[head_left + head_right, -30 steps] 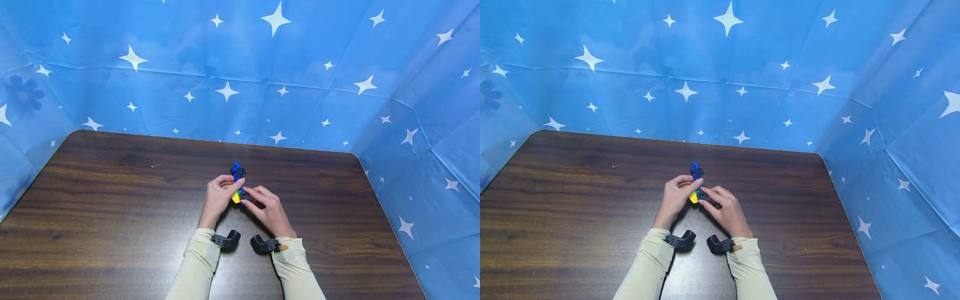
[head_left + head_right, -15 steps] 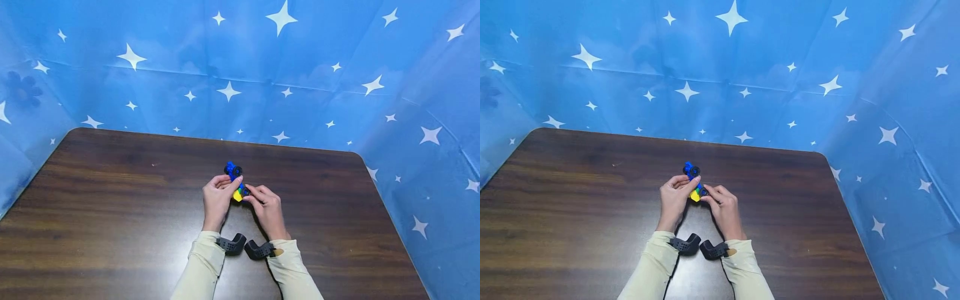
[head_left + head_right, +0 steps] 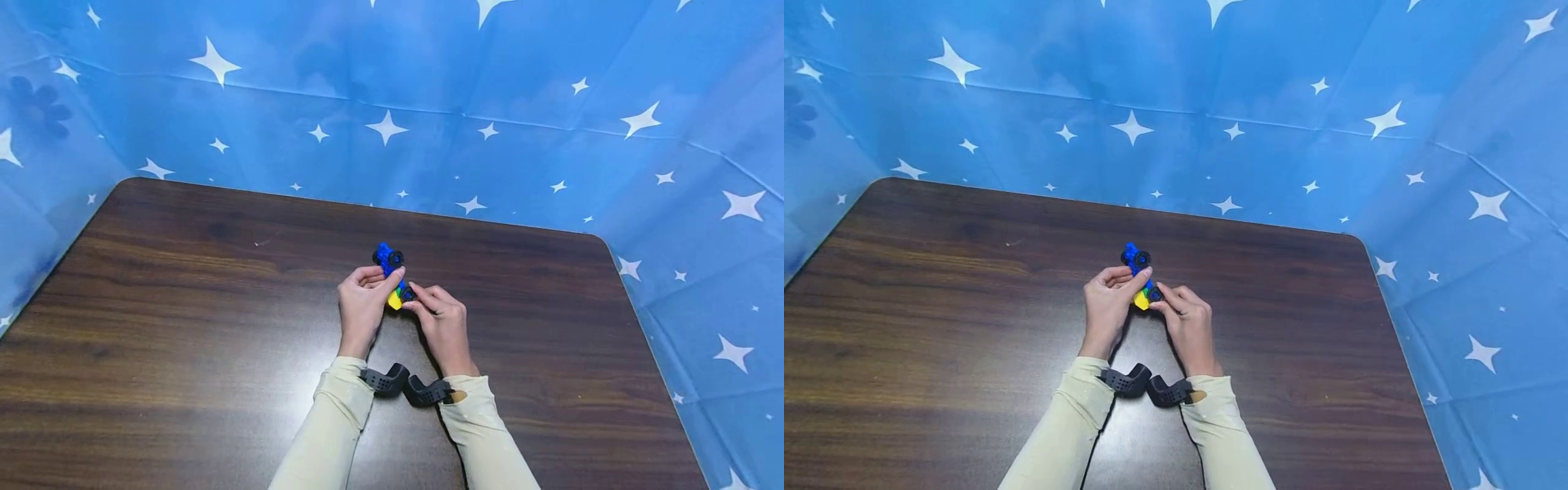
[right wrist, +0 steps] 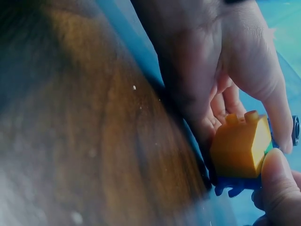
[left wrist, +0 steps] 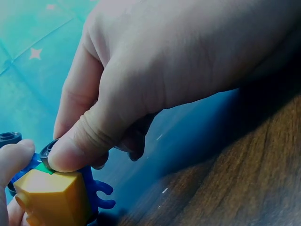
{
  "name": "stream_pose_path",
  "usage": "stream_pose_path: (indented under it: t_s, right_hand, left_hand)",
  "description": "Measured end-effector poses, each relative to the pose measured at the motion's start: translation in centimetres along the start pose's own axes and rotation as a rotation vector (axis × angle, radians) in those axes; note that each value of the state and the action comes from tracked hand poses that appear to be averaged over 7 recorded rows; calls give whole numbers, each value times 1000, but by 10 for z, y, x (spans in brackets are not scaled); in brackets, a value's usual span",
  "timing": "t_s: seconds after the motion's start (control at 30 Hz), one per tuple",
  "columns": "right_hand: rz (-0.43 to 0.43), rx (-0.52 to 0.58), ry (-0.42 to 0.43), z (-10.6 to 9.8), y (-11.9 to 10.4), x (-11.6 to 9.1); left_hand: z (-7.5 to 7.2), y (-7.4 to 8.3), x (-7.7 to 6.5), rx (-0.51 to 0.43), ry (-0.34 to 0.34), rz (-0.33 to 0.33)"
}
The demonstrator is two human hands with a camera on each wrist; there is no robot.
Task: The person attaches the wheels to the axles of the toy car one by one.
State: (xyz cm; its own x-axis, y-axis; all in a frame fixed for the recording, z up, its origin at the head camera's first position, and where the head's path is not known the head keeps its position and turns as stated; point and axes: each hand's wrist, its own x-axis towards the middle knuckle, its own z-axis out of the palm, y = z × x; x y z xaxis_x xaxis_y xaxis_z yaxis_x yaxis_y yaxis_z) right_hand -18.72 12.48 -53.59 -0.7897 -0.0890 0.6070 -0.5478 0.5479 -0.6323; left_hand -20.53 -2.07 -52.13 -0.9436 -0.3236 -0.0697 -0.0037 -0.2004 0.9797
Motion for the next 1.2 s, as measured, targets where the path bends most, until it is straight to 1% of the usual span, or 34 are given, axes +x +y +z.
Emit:
stream_pose_path:
  t_s: [0.2,0.37,0.5,0.6,0.7,0.8,0.9,0.97,1.07,1.2]
  right_hand:
    - [-25,-2,-13,2,3,-3]
    - [-84,-29,12,2,15,-10]
    - [-119,-13,10,8,21,-14]
    - [-116,0,-3,12,25,-16]
    - [-103,-2,-29,15,30,-14]
    - [-64,0,-92,16,26,-10]
    - [-33,17,-113,12,22,-6]
    - [-3,33,-95,8,22,-4]
    - [49,61,-24,1,22,-1]
    - [125,74,77,-6,25,1]
  left_hand:
    - [-2,-5,2,25,-7,8]
    - [3,-15,3,51,-31,38]
    - [1,-24,3,33,-22,63]
    - [-2,-29,5,27,-31,71]
    - [-2,-31,11,22,-62,108]
    - [-7,-25,15,44,-82,135]
    - [-9,-18,16,110,-114,157]
    - [-10,-14,16,171,-133,180]
    - [-12,-9,16,257,-147,223]
    - [-18,-4,16,362,-141,295]
